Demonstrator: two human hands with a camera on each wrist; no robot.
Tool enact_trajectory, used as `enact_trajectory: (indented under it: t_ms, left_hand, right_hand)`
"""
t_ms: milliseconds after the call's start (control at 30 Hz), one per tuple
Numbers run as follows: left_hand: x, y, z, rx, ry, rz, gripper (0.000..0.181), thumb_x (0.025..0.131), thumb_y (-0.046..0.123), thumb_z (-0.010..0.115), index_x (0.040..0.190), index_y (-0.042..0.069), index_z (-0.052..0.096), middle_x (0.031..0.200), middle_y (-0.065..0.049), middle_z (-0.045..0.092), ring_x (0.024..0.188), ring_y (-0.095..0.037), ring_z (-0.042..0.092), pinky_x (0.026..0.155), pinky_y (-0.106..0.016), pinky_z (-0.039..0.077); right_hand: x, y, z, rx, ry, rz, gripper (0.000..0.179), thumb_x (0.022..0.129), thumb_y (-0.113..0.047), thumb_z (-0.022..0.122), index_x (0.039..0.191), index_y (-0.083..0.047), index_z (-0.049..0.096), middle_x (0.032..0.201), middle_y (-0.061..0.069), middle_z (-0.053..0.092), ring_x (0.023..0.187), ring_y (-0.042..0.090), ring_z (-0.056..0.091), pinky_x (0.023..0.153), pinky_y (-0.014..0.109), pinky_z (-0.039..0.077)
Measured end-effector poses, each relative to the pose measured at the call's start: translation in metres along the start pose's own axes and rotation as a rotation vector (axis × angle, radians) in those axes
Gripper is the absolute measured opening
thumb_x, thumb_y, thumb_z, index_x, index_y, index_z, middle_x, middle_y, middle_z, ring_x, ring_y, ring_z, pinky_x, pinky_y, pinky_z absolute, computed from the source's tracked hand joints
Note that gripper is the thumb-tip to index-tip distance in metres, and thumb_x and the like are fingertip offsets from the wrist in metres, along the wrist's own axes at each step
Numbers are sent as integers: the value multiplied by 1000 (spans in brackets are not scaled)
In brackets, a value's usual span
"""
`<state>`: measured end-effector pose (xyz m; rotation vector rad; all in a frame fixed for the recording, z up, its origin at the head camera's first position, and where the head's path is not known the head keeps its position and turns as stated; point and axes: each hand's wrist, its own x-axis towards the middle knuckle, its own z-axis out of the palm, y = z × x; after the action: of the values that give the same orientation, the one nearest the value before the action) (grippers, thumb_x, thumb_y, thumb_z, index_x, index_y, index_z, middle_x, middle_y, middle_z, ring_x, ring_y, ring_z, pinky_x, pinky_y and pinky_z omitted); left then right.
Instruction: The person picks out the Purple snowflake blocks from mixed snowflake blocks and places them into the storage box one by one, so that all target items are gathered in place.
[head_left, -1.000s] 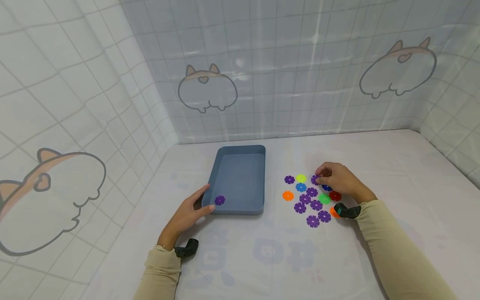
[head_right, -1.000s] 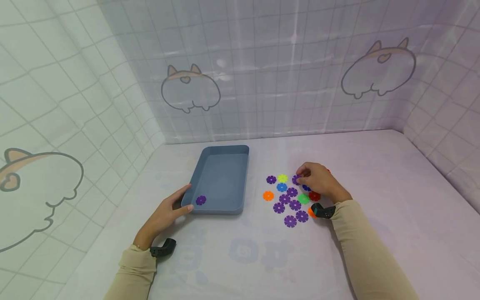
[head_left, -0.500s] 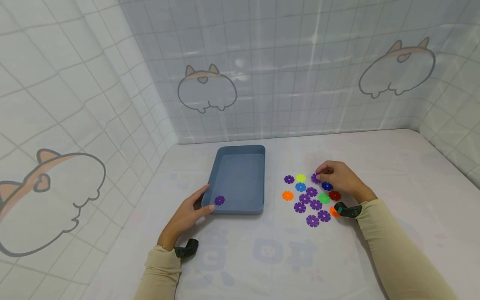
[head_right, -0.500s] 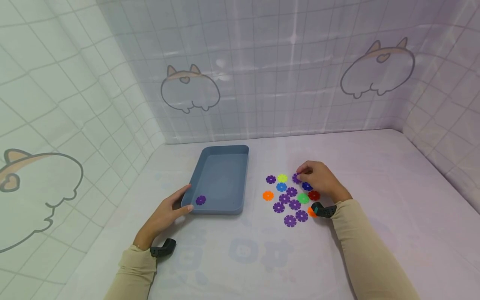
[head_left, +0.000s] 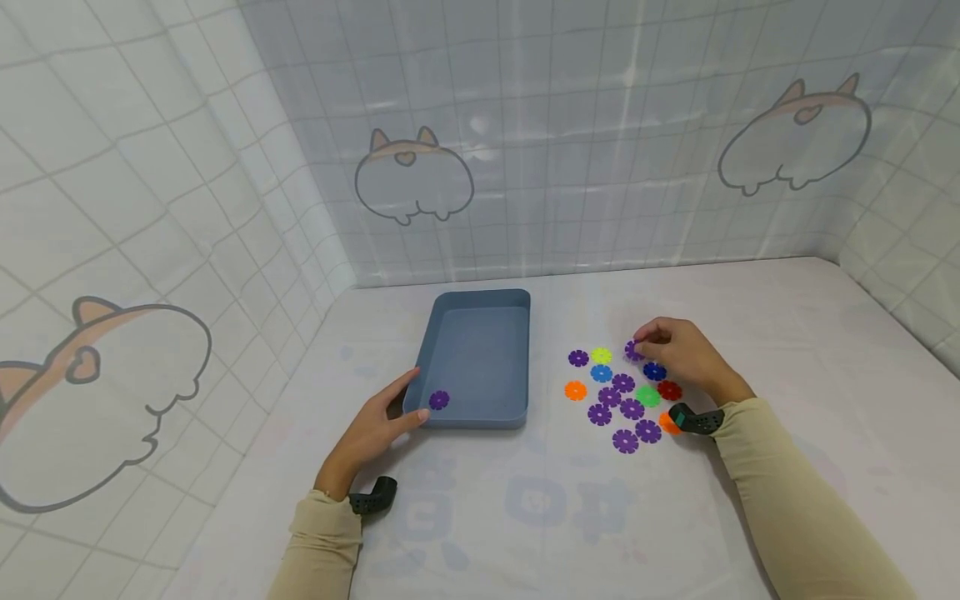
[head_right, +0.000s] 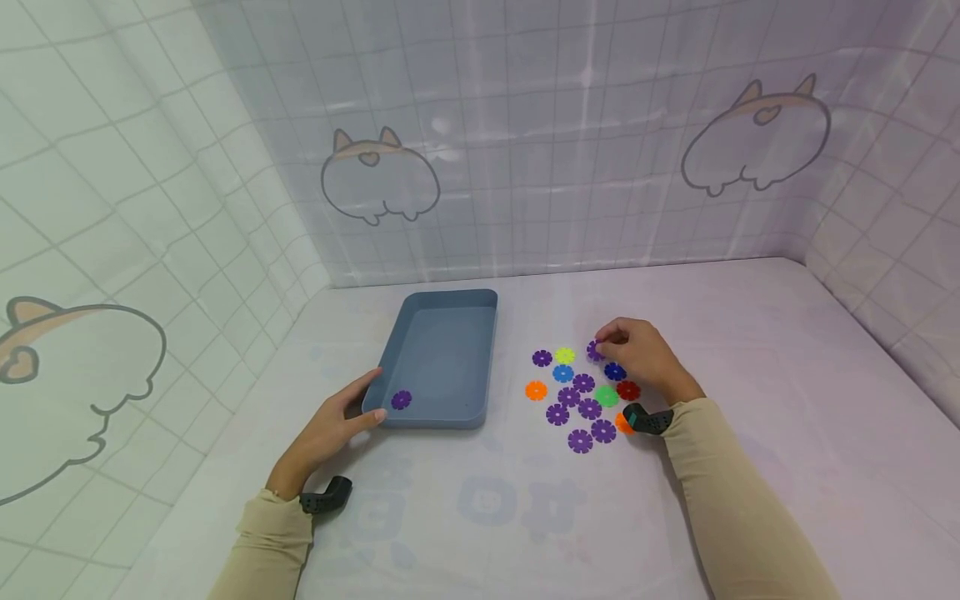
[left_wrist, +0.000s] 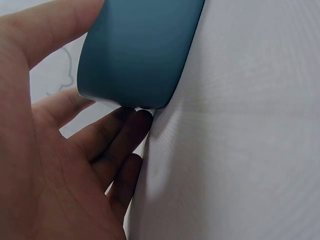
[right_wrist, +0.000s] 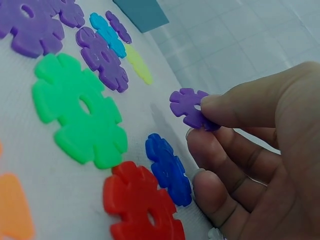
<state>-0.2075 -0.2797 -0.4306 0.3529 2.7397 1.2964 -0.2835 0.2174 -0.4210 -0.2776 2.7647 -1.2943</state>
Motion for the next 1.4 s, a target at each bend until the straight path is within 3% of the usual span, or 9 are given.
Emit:
enact_trajectory:
  t_ms: [233,933,1400]
  left_hand:
    - [1,0,0,-4,0,-4,78,93,48,69,159,27,31,163,-7,26,150,-32,21,117,-58,23]
    - [-1,3,0,-10,-5,-11,80,93,47,69,160,23,31,163,-8,25,150,-31,21,117,-56,23]
    - [-1,1,0,-4,3,-1,79,94,47,69,159,24,31,163,-7,26,149,-31,22,117,-57,23]
  right_hand:
    - [-1,0,0,24,37,25,27,101,-25,63,122,-7,64,116,14,64,102,31,58,88,42,52]
    - [0,-2,0,88,61,11,31,103,-27,59,124,-6,66,113,15,66,93,28,64,73,28,55]
    - [1,-5,2,168,49,19,33,104,-25,58,128,-4,63,113,16,67,99,28,67,78,21,55]
